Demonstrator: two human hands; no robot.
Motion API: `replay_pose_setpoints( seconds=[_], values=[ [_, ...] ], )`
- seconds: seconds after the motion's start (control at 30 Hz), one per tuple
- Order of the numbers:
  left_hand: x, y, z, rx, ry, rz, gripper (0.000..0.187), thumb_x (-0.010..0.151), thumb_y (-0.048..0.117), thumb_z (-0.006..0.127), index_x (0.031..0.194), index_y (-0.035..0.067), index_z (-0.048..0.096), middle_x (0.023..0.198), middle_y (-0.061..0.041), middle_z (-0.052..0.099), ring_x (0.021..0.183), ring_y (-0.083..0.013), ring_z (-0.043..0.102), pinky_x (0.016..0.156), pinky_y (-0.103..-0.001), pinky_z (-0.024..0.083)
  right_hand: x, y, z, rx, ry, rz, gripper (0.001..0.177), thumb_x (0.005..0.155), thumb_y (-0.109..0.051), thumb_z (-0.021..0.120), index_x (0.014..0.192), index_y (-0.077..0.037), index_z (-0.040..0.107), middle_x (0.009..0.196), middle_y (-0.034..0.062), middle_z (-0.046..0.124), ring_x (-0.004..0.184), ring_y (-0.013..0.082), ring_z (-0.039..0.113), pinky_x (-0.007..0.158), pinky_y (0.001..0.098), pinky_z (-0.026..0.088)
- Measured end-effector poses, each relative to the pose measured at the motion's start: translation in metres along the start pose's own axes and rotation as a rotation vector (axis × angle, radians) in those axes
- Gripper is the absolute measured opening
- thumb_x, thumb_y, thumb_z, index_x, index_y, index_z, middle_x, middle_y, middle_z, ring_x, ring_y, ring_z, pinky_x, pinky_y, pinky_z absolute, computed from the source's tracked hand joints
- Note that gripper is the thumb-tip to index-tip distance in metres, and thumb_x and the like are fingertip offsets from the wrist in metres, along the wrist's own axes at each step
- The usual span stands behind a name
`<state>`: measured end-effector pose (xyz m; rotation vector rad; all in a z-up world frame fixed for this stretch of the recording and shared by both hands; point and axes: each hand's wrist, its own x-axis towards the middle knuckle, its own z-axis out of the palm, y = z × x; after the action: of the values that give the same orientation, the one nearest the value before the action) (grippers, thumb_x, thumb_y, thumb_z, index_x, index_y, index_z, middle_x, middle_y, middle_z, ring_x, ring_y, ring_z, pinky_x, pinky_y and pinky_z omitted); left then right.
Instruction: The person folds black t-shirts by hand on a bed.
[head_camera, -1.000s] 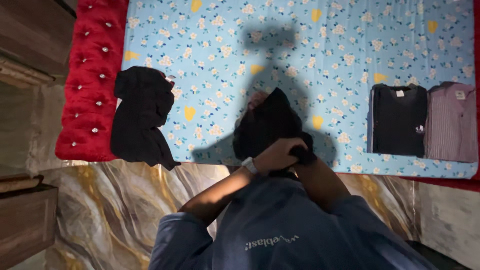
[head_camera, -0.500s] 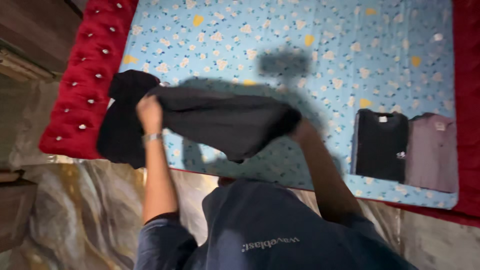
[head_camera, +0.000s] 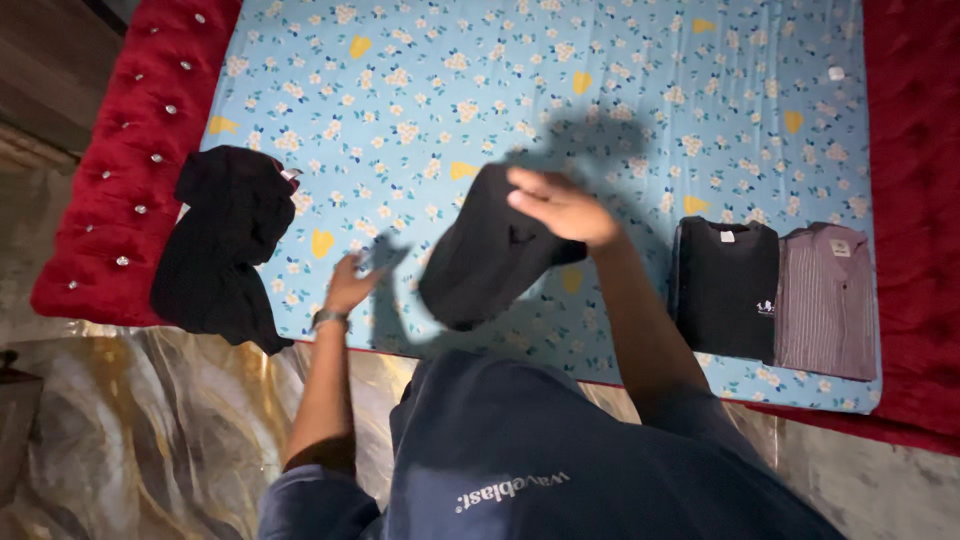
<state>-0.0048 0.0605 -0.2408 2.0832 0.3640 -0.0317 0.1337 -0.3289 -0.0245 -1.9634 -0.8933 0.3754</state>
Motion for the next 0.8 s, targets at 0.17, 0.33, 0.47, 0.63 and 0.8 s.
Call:
replay_pose_setpoints(
  seconds=[0.17, 0.33, 0.47, 0.63, 0.8],
  values=[
    [-0.009, 0.207, 0.021, -0.633, -0.339, 0.512, 0.045, 0.096, 0.02, 0.064, 0.135, 0.004, 0.049, 0.137, -0.008, 0.055, 0.132, -0.0181, 0.049, 0.111, -0.035, 0.039, 0.002, -0.04, 0.0, 0.183, -0.041, -0.262, 0.025, 0.098, -0.012, 0.058, 0.12, 0.0, 0.056, 0.115, 0.0123, 0.064, 0.11, 0.018, 0.06, 0.093, 0.0333, 0.047],
    [-0.012, 0.315, 0.028, -0.444, -0.545, 0.591, 0.03, 0.093, 0.019, 0.068, 0.117, 0.004, 0.059, 0.108, -0.002, 0.063, 0.102, -0.0077, 0.056, 0.087, -0.025, 0.047, -0.019, -0.047, -0.01, 0.359, 0.034, -0.159, 0.019, 0.1, -0.008, 0.061, 0.114, -0.003, 0.048, 0.102, 0.0067, 0.068, 0.1, 0.0126, 0.063, 0.091, 0.0305, 0.048],
    [-0.004, 0.327, 0.027, -0.188, -0.587, 0.647, 0.02, 0.095, 0.02, 0.07, 0.091, 0.003, 0.061, 0.079, 0.002, 0.056, 0.076, -0.0048, 0.049, 0.067, -0.024, 0.043, -0.039, -0.033, -0.012, 0.045, 0.228, -0.402, 0.011, 0.098, -0.008, 0.063, 0.098, -0.003, 0.053, 0.104, 0.0095, 0.057, 0.099, 0.0163, 0.054, 0.089, 0.0291, 0.044],
    [-0.004, 0.314, 0.006, -0.329, -0.775, 0.503, 0.02, 0.091, 0.022, 0.07, 0.085, 0.005, 0.061, 0.073, 0.007, 0.055, 0.069, -0.0022, 0.046, 0.058, -0.024, 0.038, -0.054, 0.028, 0.007, 0.397, -0.118, 0.023, 0.015, 0.096, -0.015, 0.059, 0.097, 0.0, 0.063, 0.085, -0.0042, 0.063, 0.082, 0.0035, 0.052, 0.073, 0.0236, 0.047],
    [0.0, 0.31, -0.046, -0.075, -0.825, 0.504, 0.025, 0.089, 0.026, 0.072, 0.082, 0.004, 0.063, 0.07, 0.005, 0.055, 0.068, -0.0038, 0.046, 0.06, -0.025, 0.04, -0.051, 0.068, 0.022, 0.502, -0.073, 0.038, 0.023, 0.109, -0.019, 0.058, 0.099, 0.002, 0.062, 0.084, -0.0026, 0.052, 0.081, 0.0054, 0.047, 0.074, 0.0263, 0.044]
  ],
)
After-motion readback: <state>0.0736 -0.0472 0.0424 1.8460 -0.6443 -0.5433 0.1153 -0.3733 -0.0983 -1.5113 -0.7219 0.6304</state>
